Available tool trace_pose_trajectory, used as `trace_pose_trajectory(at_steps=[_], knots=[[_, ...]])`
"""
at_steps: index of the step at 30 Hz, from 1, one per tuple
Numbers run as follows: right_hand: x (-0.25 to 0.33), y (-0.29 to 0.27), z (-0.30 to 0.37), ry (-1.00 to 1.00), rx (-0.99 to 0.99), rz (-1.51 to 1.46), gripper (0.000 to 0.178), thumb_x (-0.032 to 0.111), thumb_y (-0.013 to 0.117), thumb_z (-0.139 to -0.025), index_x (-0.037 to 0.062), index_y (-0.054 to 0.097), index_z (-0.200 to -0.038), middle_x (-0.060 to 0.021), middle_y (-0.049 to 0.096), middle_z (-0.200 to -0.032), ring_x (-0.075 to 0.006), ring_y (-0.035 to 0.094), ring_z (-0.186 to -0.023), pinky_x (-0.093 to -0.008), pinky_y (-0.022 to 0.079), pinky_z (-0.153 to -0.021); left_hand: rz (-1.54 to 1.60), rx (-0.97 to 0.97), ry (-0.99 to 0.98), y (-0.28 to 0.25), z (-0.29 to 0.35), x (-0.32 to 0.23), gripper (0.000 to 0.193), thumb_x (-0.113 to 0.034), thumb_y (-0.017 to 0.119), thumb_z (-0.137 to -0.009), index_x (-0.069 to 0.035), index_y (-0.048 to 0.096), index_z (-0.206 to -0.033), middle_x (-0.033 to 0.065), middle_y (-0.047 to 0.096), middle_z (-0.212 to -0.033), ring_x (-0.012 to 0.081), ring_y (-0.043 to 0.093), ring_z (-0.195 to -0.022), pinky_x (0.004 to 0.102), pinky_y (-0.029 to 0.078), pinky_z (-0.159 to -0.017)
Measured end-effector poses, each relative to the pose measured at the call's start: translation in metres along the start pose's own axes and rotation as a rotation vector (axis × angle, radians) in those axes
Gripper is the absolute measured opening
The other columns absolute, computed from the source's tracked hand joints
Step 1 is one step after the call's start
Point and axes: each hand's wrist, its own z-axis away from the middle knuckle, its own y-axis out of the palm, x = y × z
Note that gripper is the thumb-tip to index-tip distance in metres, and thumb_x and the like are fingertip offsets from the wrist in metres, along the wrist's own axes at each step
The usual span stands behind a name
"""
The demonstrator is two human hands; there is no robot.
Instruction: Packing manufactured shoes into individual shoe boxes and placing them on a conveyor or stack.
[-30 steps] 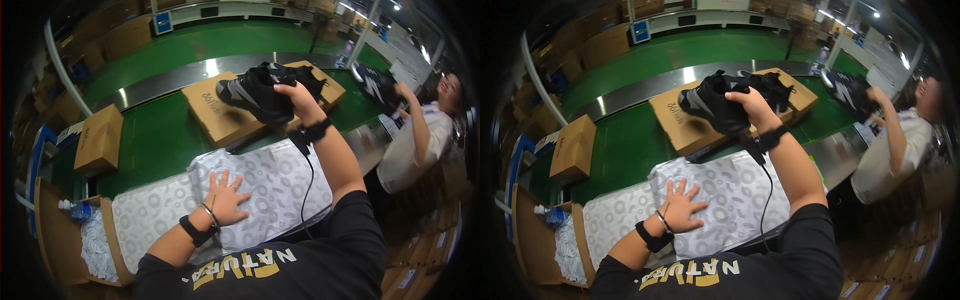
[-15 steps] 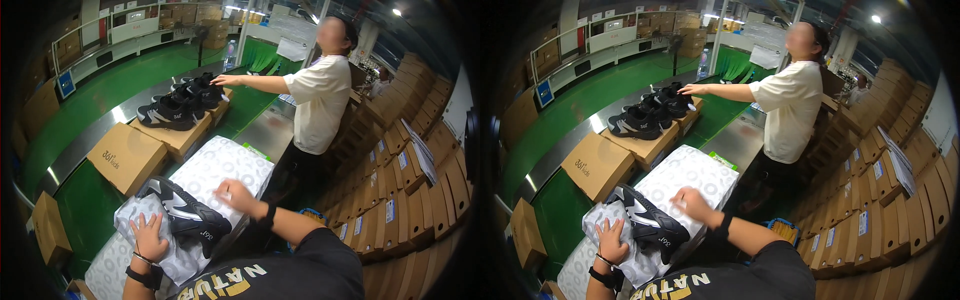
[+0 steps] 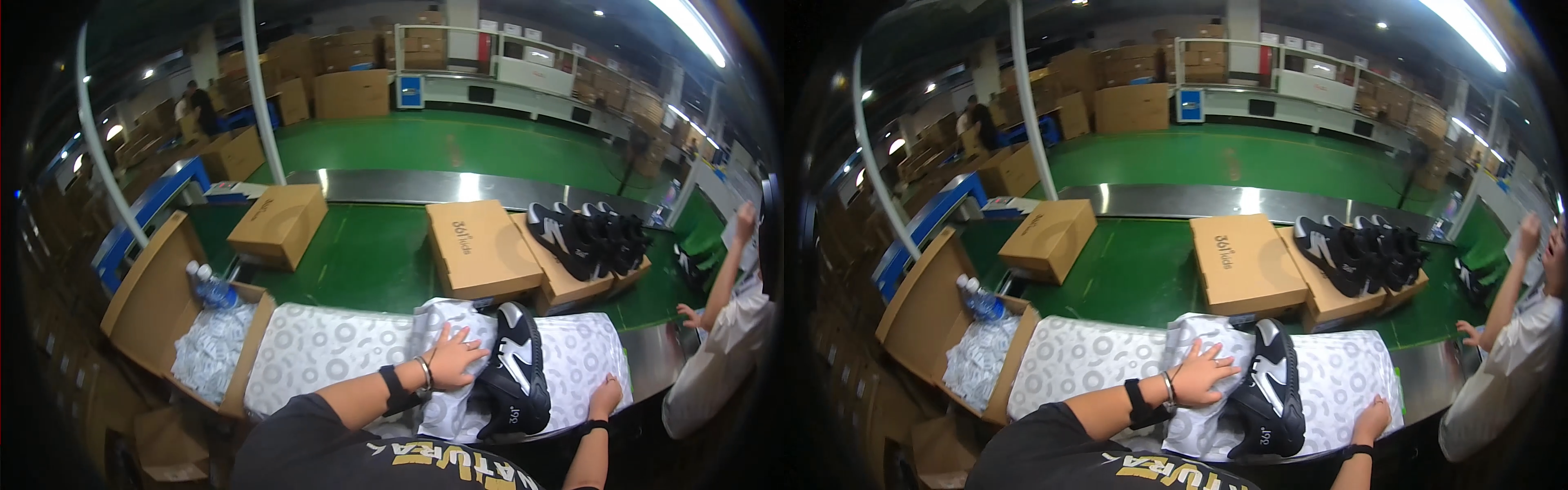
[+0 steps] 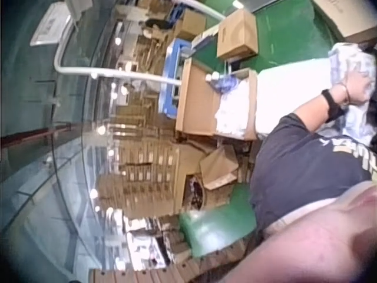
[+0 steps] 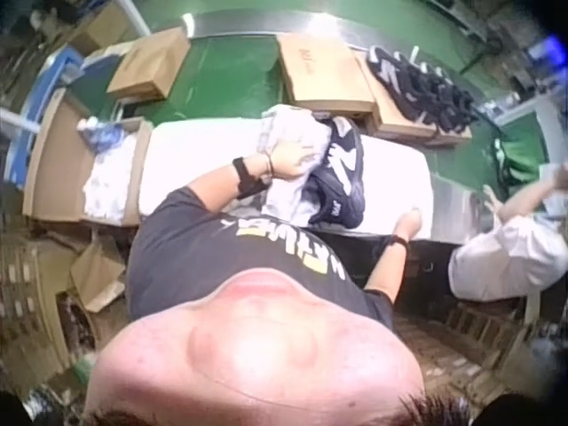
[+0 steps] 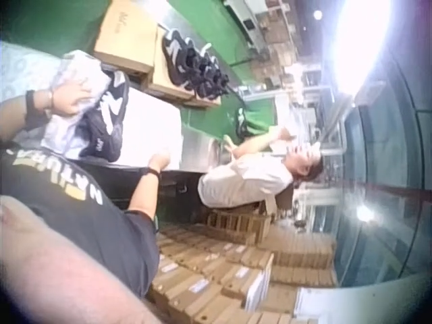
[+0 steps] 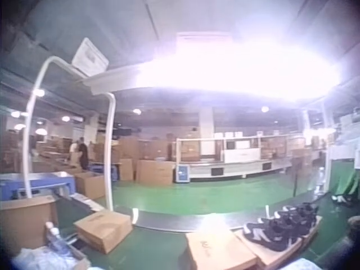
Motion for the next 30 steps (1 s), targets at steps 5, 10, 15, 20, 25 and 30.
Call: trace_pose_trajectory(at_steps=[5, 10, 15, 20, 25, 30], knots=[[0.000, 0.000, -0.004, 0.021, 0.020, 0.031, 0.023, 0.007, 0.046, -0.080, -0.0003, 0.059, -0.098, -0.0177, 0.060, -0.093, -0.0329, 0.056, -0.087, -0.0387, 0.040, -0.080, 0.070, -0.057, 0.019, 0.005, -0.007, 0.005, 0.059, -0.032, 0.057, -0.067, -0.014, 0.043, -0.122, 0.0118, 0.042, -0.126, 0.0381, 0.026, -0.122, 0.0643, 0.013, -0.093], [0.017, -0.012, -0.009, 0.045, 0.071, 0.103, 0.022, 0.006, 0.046, -0.079, -0.0029, 0.059, -0.093, -0.0193, 0.060, -0.089, -0.0332, 0.057, -0.081, -0.0377, 0.043, -0.072, 0.101, -0.069, -0.006, 0.007, -0.008, 0.008, 0.059, -0.032, 0.057, -0.067, -0.015, 0.043, -0.122, 0.0122, 0.043, -0.125, 0.0374, 0.027, -0.122, 0.0631, 0.011, -0.095], [0.035, -0.047, -0.024, -0.147, 0.140, 0.027, 0.010, 0.000, 0.048, -0.071, -0.0003, 0.058, -0.073, -0.0180, 0.058, -0.069, -0.0336, 0.057, -0.066, -0.0387, 0.044, -0.058, 0.132, -0.052, 0.012, 0.005, -0.008, 0.010, 0.062, -0.034, 0.058, -0.066, -0.014, 0.042, -0.122, 0.0125, 0.045, -0.123, 0.0362, 0.028, -0.122, 0.0624, 0.009, -0.096], [0.145, -0.125, 0.001, -0.713, -0.075, -0.078, 0.003, 0.002, 0.050, -0.067, 0.0021, 0.053, -0.067, -0.0144, 0.051, -0.059, -0.0307, 0.050, -0.055, -0.0406, 0.038, -0.052, 0.342, 0.170, -0.100, -0.026, -0.016, 0.000, 0.081, -0.042, 0.060, -0.068, -0.011, 0.022, -0.133, 0.0198, 0.041, -0.124, 0.0346, 0.029, -0.122, 0.0595, 0.014, -0.096], [0.250, -0.198, 0.099, -1.417, 0.005, -0.156, 0.005, 0.013, 0.048, -0.068, 0.0092, 0.051, -0.068, -0.0034, 0.046, -0.057, -0.0178, 0.047, -0.056, -0.0343, 0.036, -0.061, 1.535, -0.105, -0.739, -0.079, -0.012, -0.040, 0.109, -0.057, 0.060, -0.066, -0.009, -0.010, -0.134, 0.0210, 0.034, -0.129, 0.0315, 0.039, -0.113, 0.0510, 0.028, -0.091], [0.261, -0.216, 0.085, -1.827, 0.279, -0.342, 0.006, 0.014, 0.050, -0.070, 0.0110, 0.054, -0.073, -0.0006, 0.050, -0.060, -0.0150, 0.050, -0.060, -0.0357, 0.037, -0.073, 1.455, -0.248, -0.811, -0.058, -0.020, -0.014, 0.086, -0.017, 0.069, -0.061, -0.005, 0.018, -0.129, 0.0119, 0.053, -0.095, 0.0211, 0.055, -0.074, 0.0344, 0.045, -0.050]])
